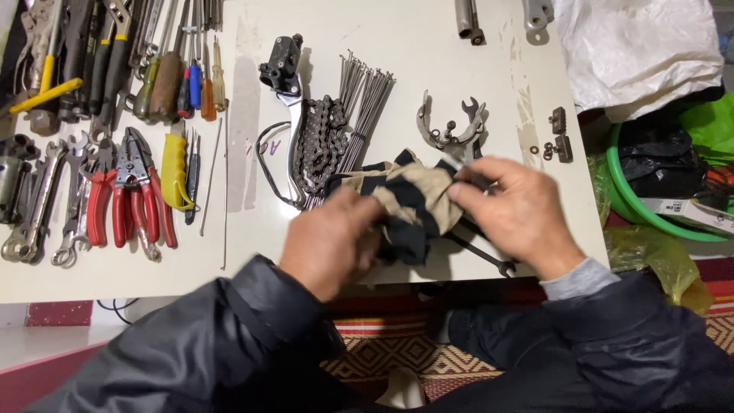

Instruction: Cleaning and assembling small bicycle derailleur components using a cloth, wrenches, and pliers.

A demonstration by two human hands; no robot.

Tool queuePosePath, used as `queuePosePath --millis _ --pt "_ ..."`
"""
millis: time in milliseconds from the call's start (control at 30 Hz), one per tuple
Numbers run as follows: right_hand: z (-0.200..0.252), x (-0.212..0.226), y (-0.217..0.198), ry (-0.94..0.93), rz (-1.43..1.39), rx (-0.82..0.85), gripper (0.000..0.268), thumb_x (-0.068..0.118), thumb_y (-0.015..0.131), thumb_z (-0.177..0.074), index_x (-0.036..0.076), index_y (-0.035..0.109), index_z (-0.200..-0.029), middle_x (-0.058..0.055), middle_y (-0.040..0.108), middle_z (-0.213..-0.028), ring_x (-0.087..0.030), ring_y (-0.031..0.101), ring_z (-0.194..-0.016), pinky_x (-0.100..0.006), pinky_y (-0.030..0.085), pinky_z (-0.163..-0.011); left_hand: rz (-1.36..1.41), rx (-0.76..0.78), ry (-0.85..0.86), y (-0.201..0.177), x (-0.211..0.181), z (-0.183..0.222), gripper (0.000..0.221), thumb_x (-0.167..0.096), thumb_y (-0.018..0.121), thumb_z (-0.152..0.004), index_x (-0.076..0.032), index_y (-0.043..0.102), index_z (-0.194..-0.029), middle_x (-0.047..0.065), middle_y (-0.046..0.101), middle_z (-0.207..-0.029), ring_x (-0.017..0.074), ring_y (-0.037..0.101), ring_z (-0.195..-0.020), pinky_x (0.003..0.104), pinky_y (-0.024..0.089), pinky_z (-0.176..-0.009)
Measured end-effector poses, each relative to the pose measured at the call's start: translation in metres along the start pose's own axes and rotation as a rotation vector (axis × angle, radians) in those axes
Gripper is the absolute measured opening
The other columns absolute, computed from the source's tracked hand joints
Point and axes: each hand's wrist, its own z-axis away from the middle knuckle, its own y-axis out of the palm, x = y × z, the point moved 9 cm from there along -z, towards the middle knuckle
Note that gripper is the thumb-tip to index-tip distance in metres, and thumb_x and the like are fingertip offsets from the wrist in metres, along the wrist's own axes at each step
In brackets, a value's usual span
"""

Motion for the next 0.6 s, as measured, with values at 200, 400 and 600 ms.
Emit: queuePosePath --millis 200,400,600 --pt "-0.007 0.013 -0.025 0.126 -0.413 0.049 0.010 0.004 0.071 -0.093 0.002 0.070 -0.103 -0.005 0.061 -0.078 -0.009 0.045 -0.053 -0.020 0.038 -0.043 1.089 0.110 -0.677 -0.021 0.041 -0.017 0.015 0.005 0.057 -0.089 0.002 0.064 -0.103 0.008 0.061 -0.074 0.0140 0.053 -0.053 0.026 0.044 -0.047" --pt "-0.005 0.017 -0.027 0.057 -0.734 0.080 0.009 0.006 0.066 -0.098 0.004 0.063 -0.106 0.003 0.053 -0.069 -0.002 0.037 -0.042 -0.019 0.040 -0.042 1.566 -0.007 -0.588 -0.012 0.044 -0.024 0.013 0.003 0.050 -0.098 -0.002 0.059 -0.105 0.005 0.056 -0.079 0.0128 0.056 -0.064 0.025 0.051 -0.062" --pt "-0.007 0.011 -0.032 0.057 -0.740 0.035 0.015 0.009 0.067 -0.098 0.003 0.062 -0.112 0.003 0.054 -0.070 -0.002 0.039 -0.042 -0.018 0.042 -0.041 1.601 -0.115 -0.606 -0.017 0.059 -0.028 0.026 -0.005 0.049 -0.101 -0.002 0.067 -0.119 0.005 0.069 -0.095 0.0038 0.049 -0.059 0.019 0.041 -0.058"
